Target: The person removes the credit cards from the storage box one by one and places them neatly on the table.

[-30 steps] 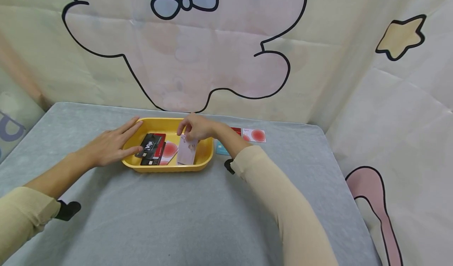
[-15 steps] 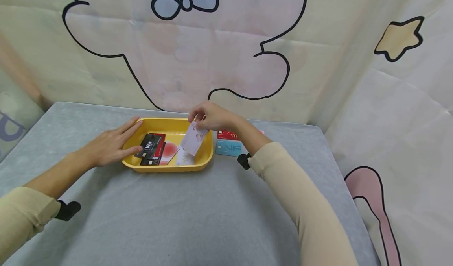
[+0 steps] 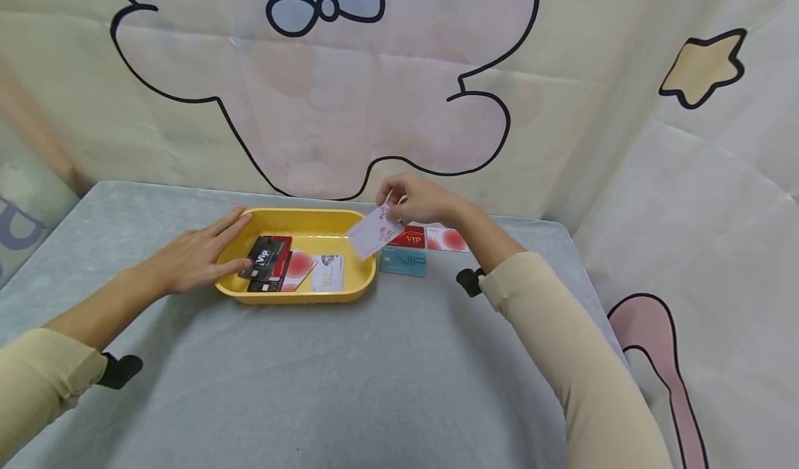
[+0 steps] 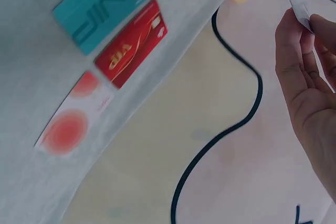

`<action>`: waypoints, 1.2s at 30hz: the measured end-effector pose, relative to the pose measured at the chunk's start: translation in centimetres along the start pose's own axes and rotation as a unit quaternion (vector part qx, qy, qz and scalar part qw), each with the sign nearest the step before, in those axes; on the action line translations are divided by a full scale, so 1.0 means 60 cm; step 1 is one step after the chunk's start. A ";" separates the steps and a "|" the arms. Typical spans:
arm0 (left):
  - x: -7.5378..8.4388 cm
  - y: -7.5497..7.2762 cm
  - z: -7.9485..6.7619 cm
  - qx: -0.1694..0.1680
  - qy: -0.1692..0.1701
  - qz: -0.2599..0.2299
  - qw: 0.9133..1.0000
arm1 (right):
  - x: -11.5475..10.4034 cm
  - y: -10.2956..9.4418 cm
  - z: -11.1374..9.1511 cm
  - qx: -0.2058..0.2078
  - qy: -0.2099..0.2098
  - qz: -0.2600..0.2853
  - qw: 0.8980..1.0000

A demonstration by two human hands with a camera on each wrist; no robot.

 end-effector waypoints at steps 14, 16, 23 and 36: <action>-0.004 0.005 0.001 0.001 0.001 0.004 1.000 | 0.073 -0.029 -0.045 0.020 0.018 0.036 0.999; -0.004 0.005 0.001 0.001 0.001 0.004 1.000 | 0.082 -0.031 -0.052 0.021 0.021 0.045 0.999; -0.004 0.004 0.000 0.003 0.003 0.004 1.000 | 0.119 -0.036 -0.073 0.022 0.032 0.054 0.998; -0.008 0.006 0.001 0.017 0.011 0.002 1.000 | 0.220 -0.027 -0.100 0.042 0.082 0.095 0.991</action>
Point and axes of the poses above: each hand's wrist, its own z-axis towards the middle knuckle, its own y-axis out of the palm, x = y × z, the point moved 1 cm from there along z, towards the middle knuckle, and after that the axes turned 6 degrees about -x, right-handed, at the moved point
